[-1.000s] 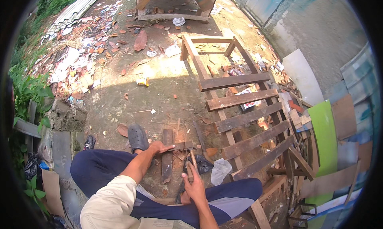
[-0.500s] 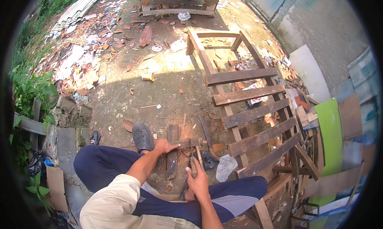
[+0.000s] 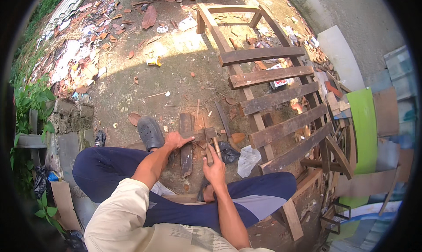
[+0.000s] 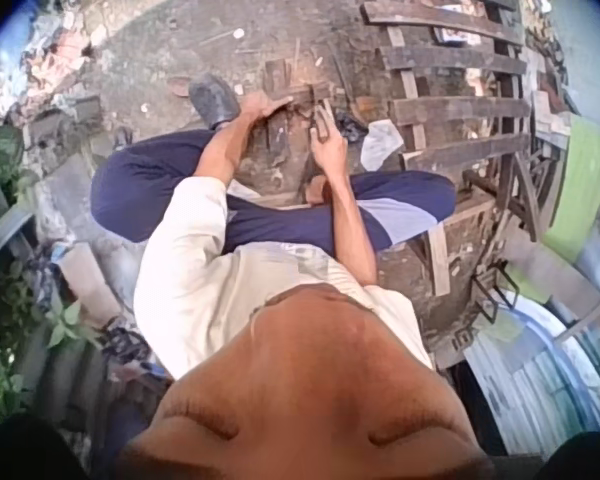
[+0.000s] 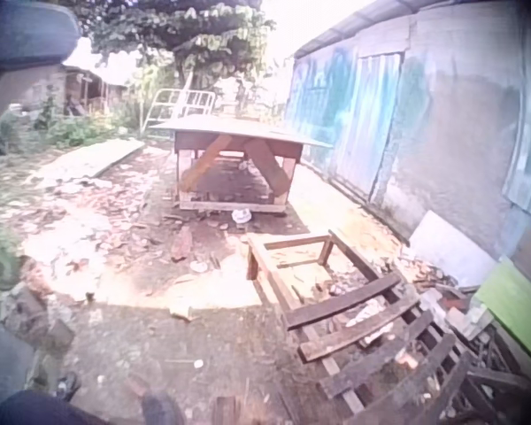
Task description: The person sits on the ground and uses a machete to repeatedly chop a small piece of wood into smaller fragments. The person holds the wood with one hand and swings the machete with the other, creating wood chips and debris.
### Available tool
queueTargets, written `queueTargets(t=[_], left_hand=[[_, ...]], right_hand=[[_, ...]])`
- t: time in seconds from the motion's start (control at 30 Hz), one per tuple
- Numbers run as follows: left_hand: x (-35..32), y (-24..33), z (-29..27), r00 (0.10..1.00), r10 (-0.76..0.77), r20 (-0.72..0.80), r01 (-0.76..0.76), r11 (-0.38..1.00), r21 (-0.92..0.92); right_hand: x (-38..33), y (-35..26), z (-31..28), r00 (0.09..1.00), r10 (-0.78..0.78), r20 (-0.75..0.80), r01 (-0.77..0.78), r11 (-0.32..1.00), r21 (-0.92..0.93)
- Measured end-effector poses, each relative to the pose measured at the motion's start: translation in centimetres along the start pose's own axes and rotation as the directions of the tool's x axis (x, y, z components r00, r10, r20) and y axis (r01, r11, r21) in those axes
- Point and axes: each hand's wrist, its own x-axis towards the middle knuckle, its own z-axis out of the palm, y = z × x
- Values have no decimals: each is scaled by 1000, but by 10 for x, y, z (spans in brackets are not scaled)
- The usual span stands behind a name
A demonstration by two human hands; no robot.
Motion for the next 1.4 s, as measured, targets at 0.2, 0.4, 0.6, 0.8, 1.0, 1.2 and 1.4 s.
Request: queueTargets(t=[0.2,0.4,0.6,0.8,1.0,1.2,1.4], left_hand=[[2,-4,-1,1000,-12,24,11,1000,22],[-4,7,-8,1000,-20,13,20,1000,-2],[-13,-3,20,998,3,-60,-1,999,43],[-4,-3,9,997,-10,-79,11,1000,11],[-5,6,1,1000,-18,-5,18,1000,-14],[-1,-9,22,983,22,-182,-13,999,50],[-4,5,8,999,3,-50,-3,1000,-3]], right_hand=[[-41,-13,-18,998,-57,18,57,998,35],[-36,-9,-19,998,-27,-48,28,999,35],[3,15,17,995,-77,-65,78,997,10],[-84,-46,-45,997,49,54,-53,996,78],[10,23,20,998,-49,-29,50,997,56],[-74,-35,-37,995,36,89,-47,992,119],[15,-8,10,997,78,14,-78,997,-10]])
